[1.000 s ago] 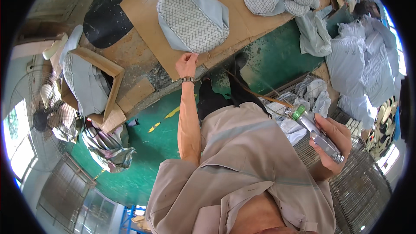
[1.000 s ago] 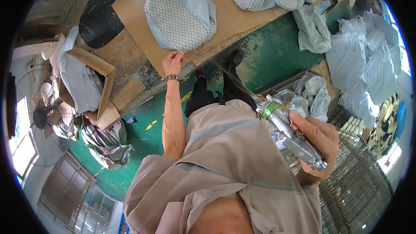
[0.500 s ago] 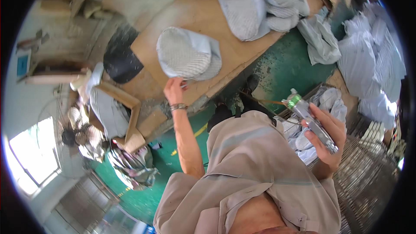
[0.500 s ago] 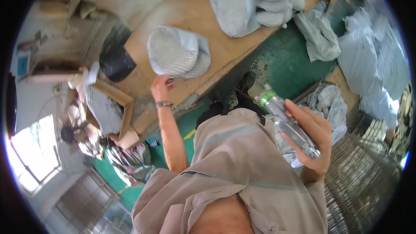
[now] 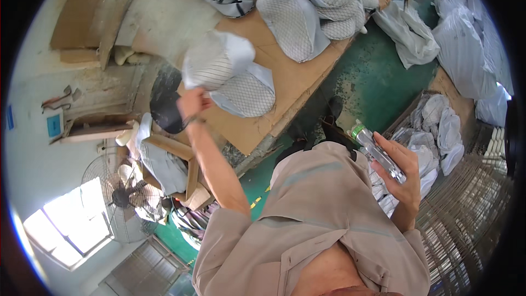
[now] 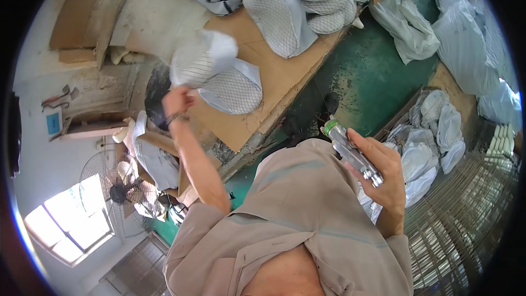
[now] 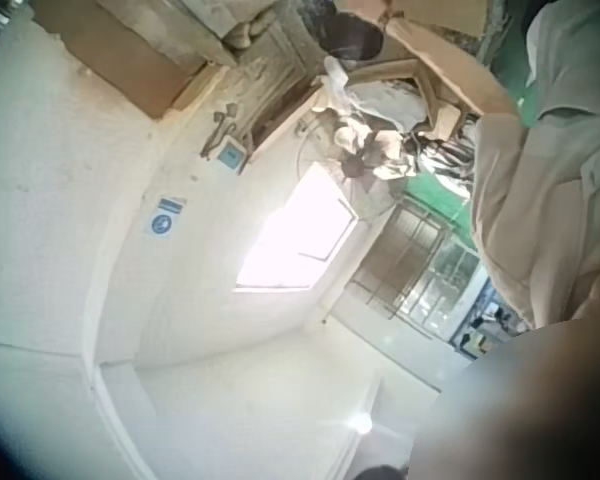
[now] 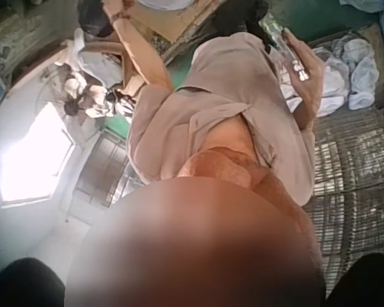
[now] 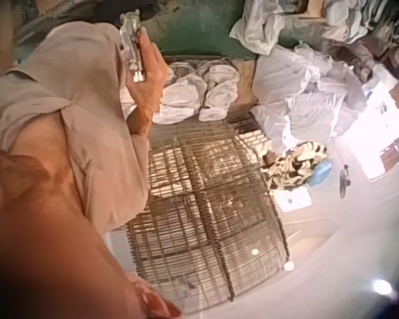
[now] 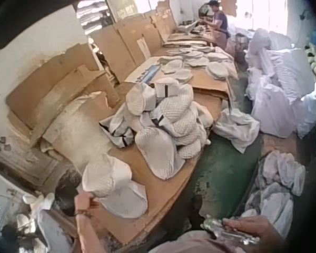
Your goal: Spraying adhesive on shoe components and organizing them on a workbench in a factory setting.
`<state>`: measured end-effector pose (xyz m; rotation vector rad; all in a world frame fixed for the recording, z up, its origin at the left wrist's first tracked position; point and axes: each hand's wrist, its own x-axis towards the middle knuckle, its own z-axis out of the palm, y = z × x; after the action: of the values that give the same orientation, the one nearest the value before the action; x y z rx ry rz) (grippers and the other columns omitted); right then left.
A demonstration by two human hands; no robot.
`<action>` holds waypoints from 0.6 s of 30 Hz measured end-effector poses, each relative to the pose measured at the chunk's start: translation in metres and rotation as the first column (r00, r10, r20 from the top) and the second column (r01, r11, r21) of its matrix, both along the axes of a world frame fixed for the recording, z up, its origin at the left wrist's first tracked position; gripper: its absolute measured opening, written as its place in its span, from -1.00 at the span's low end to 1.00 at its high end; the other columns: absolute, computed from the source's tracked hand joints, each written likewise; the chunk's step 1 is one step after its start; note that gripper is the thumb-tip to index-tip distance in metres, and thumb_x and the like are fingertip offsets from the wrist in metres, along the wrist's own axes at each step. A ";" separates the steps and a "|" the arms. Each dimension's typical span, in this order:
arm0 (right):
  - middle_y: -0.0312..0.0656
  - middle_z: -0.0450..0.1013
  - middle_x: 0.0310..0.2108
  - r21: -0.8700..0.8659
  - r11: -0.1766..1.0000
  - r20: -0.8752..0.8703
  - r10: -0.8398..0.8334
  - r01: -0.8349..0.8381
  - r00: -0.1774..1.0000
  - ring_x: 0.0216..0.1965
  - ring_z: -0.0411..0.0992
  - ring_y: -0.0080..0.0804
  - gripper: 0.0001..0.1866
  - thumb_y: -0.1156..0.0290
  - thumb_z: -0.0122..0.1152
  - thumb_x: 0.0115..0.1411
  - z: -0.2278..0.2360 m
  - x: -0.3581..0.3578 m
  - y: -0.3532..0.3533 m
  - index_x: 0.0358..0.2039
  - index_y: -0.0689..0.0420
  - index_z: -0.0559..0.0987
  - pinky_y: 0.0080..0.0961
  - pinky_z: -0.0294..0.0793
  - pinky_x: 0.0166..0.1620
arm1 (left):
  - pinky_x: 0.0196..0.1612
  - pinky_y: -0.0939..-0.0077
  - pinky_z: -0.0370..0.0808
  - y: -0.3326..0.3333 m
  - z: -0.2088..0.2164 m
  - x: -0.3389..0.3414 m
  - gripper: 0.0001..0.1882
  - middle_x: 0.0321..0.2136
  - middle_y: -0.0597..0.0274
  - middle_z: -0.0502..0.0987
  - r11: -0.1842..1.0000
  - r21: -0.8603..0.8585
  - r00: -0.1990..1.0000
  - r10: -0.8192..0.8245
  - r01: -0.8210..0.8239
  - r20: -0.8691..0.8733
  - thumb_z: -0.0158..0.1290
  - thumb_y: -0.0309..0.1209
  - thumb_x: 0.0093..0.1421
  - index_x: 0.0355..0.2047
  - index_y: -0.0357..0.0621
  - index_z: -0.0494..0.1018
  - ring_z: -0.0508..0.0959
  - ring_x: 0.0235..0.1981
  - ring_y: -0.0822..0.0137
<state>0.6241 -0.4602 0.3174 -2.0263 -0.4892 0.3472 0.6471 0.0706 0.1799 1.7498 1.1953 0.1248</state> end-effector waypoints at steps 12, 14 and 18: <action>0.02 0.58 -0.23 0.009 1.000 0.030 0.014 -0.015 0.999 -0.28 0.57 -0.15 -0.41 0.62 0.37 0.01 -0.010 0.009 0.024 0.13 0.27 0.54 -0.45 0.49 -0.18 | -0.52 0.48 0.48 0.039 0.153 0.075 -0.84 -0.62 0.32 0.49 0.973 -0.157 0.790 -0.037 0.168 0.612 0.15 -0.39 0.18 -0.52 -0.13 0.50 0.53 -0.60 0.37; 0.03 0.58 -0.24 0.017 1.000 0.030 0.023 -0.023 0.999 -0.29 0.57 -0.15 -0.40 0.62 0.38 0.00 -0.014 0.009 0.022 0.13 0.27 0.53 -0.44 0.49 -0.18 | -0.51 0.48 0.47 0.025 0.171 0.073 -0.84 -0.61 0.32 0.49 0.981 -0.119 0.767 -0.040 0.151 0.641 0.16 -0.38 0.18 -0.52 -0.13 0.50 0.53 -0.58 0.37; 0.02 0.57 -0.27 0.025 1.000 0.012 0.001 -0.001 1.000 -0.30 0.56 -0.13 -0.39 0.62 0.38 -0.01 -0.011 0.008 0.015 0.14 0.27 0.53 -0.42 0.50 -0.19 | -0.57 0.47 0.46 0.025 0.123 0.085 -0.84 -0.65 0.25 0.48 0.994 -0.018 0.836 -0.083 0.111 0.543 0.16 -0.40 0.13 -0.54 -0.18 0.51 0.51 -0.65 0.33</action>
<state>0.6325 -0.4453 0.3061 -2.0049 -0.4998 0.3284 0.7321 0.0958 0.3030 1.5781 0.6838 0.4945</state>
